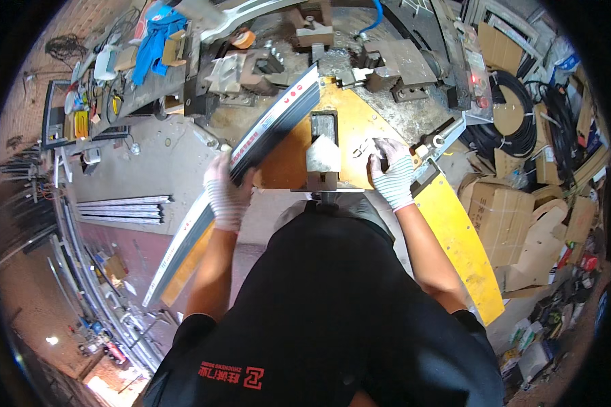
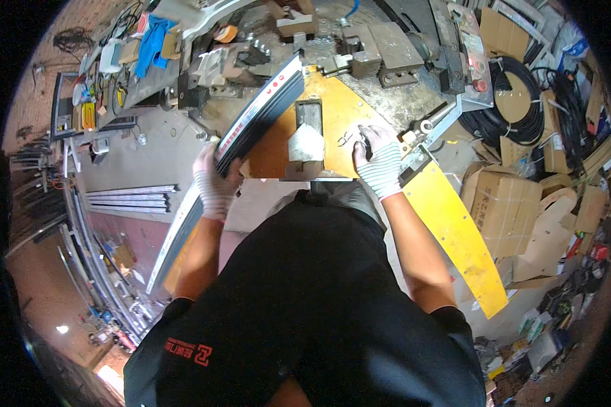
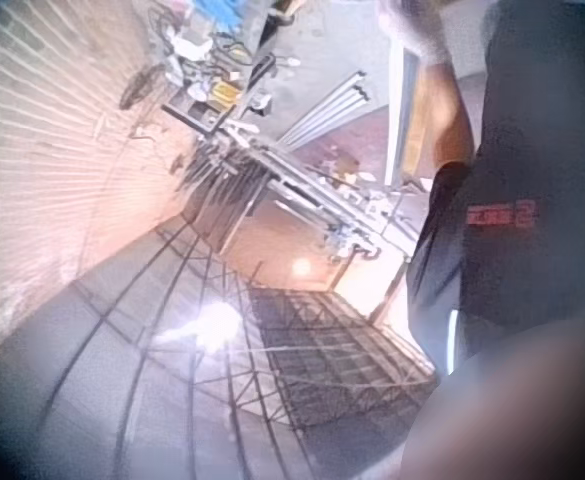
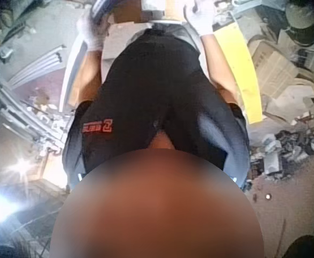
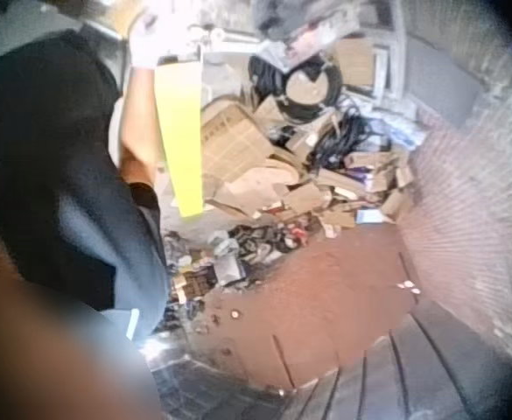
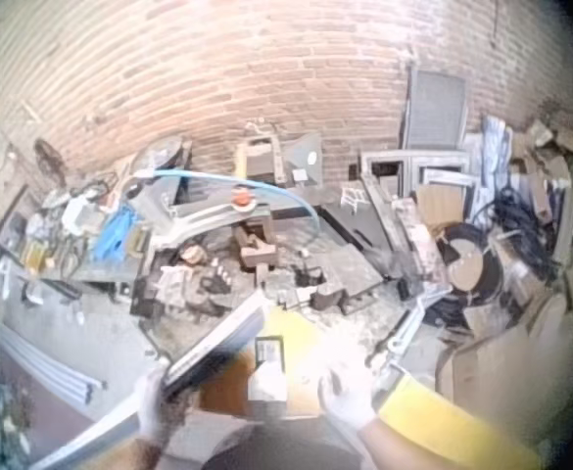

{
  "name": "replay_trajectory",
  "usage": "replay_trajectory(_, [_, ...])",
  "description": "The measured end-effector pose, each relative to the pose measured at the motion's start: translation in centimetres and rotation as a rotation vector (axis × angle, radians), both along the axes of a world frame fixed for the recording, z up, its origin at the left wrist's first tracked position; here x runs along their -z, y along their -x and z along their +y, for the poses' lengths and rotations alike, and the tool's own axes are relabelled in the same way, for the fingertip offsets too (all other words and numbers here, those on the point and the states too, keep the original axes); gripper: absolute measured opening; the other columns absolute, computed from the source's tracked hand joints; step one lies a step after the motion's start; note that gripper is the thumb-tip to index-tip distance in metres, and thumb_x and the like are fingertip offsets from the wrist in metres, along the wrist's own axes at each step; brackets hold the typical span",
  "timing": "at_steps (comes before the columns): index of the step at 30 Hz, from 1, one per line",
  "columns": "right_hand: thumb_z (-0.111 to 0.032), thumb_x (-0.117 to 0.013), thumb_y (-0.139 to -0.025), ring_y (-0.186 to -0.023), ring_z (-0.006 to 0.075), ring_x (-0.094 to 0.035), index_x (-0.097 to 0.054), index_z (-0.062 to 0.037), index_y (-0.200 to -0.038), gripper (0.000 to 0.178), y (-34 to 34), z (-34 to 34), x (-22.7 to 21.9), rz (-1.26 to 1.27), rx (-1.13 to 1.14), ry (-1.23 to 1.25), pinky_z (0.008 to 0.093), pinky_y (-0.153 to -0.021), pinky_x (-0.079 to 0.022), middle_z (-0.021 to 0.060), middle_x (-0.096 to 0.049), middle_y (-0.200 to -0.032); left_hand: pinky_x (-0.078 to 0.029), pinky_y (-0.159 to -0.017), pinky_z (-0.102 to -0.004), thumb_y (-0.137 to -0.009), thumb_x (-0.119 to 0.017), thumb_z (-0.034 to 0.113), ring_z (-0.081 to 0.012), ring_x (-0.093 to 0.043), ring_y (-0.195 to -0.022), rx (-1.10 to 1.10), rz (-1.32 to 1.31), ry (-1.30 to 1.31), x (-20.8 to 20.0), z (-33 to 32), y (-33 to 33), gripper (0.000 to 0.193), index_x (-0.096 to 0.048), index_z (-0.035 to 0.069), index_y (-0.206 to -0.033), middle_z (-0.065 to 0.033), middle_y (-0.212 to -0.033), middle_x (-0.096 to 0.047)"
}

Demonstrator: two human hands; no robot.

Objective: The person picks up a long metal profile, carries it to a cutting machine, and secures it in the clamp. They then operate the machine to cut the profile and remove the cut piece.

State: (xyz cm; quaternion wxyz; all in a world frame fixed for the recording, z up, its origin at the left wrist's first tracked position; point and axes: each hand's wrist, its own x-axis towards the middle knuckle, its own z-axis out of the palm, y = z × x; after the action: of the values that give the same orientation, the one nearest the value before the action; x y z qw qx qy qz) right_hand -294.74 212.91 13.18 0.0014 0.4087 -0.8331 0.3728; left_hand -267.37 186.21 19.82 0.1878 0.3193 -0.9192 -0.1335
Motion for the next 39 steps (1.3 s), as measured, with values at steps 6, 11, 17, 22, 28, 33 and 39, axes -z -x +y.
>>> replay_trajectory(6, [-0.014, -0.069, -0.08, -0.107, 0.0377, -0.061, -0.069, -0.0037, -0.116, 0.037, -0.5, -0.5, 0.9, 0.05, 0.02, 0.008, 0.0451, -0.099, -0.047, 0.0197, -0.067, -0.112, -0.047, -0.098, -0.0518, -0.073, -0.087, 0.032, -0.0408, -0.061, -0.107, -0.328, -0.098, -0.02, 1.8, -1.7, -17.6, 0.072, -0.058, 0.004, -0.132, -0.0203, -0.116, -0.066])
replay_trajectory(11, [-0.01, -0.072, -0.081, -0.112, 0.0381, -0.059, -0.066, -0.0034, -0.12, 0.039, -0.6, -0.8, 1.5, 0.146, 0.035, -0.119, 0.0464, -0.103, -0.045, 0.0201, -0.064, -0.116, -0.049, -0.093, -0.0499, -0.07, -0.089, 0.041, -0.0386, -0.063, -0.101, -0.477, -0.214, 0.006, 2.3, -2.5, -27.1, 0.069, -0.064, 0.008, -0.125, -0.0161, -0.108, -0.067])
replay_trajectory(17, [-0.012, -0.068, -0.082, -0.107, 0.0395, -0.059, -0.066, -0.0036, -0.119, 0.037, -0.9, -1.2, 1.3, 0.236, 0.041, -0.126, 0.0466, -0.099, -0.045, 0.0213, -0.064, -0.114, -0.05, -0.086, -0.0475, -0.065, -0.09, 0.048, -0.0339, -0.065, -0.095, -0.533, -0.366, 0.114, 1.7, -2.6, -29.2, 0.066, -0.069, 0.013, -0.117, -0.0111, -0.096, -0.068])
replay_trajectory(22, [-0.005, -0.064, -0.084, -0.101, 0.0384, -0.064, -0.07, 0.0009, -0.11, 0.027, -1.4, -1.4, 0.5, 0.263, -0.016, -0.166, 0.045, -0.096, -0.05, 0.021, -0.069, -0.105, -0.052, -0.079, -0.0468, -0.07, -0.087, 0.054, -0.0324, -0.066, -0.085, -0.491, -0.307, -0.041, 0.4, -2.1, -29.4, 0.055, -0.073, 0.011, -0.1, -0.0124, -0.089, -0.069])
replay_trajectory(28, [-0.005, -0.064, -0.09, -0.11, 0.0352, -0.061, -0.065, 0.0031, -0.124, 0.036, -0.9, -1.6, 2.3, 0.112, 0.087, -0.18, 0.0415, -0.1, -0.05, 0.0199, -0.062, -0.118, -0.045, -0.098, -0.0463, -0.077, -0.072, 0.07, -0.0302, -0.063, -0.105, -0.495, -0.563, -0.085, -0.1, -1.1, -29.9, 0.072, -0.07, 0.011, -0.119, -0.0129, -0.107, -0.068])
replay_trajectory(33, [-0.004, -0.067, -0.089, -0.114, 0.0356, -0.059, -0.063, 0.0012, -0.128, 0.039, 0.0, -0.7, 3.5, 0.19, 0.045, -0.206, 0.0429, -0.102, -0.048, 0.0196, -0.061, -0.121, -0.044, -0.1, -0.0459, -0.078, -0.073, 0.069, -0.0298, -0.062, -0.107, -0.491, -0.511, -0.115, 0.3, -0.6, -30.1, 0.07, -0.071, 0.011, -0.118, -0.0132, -0.108, -0.068])
replay_trajectory(39, [-0.003, -0.065, -0.09, -0.111, 0.0364, -0.06, -0.064, 0.0015, -0.126, 0.036, -1.2, -1.4, 1.9, 0.173, 0.066, -0.192, 0.0426, -0.102, -0.047, 0.0192, -0.061, -0.12, -0.047, -0.092, -0.0439, -0.074, -0.079, 0.063, -0.0297, -0.064, -0.098, -0.476, -0.441, -0.078, -0.2, -1.5, -29.8, 0.063, -0.072, 0.012, -0.11, -0.0111, -0.101, -0.069])
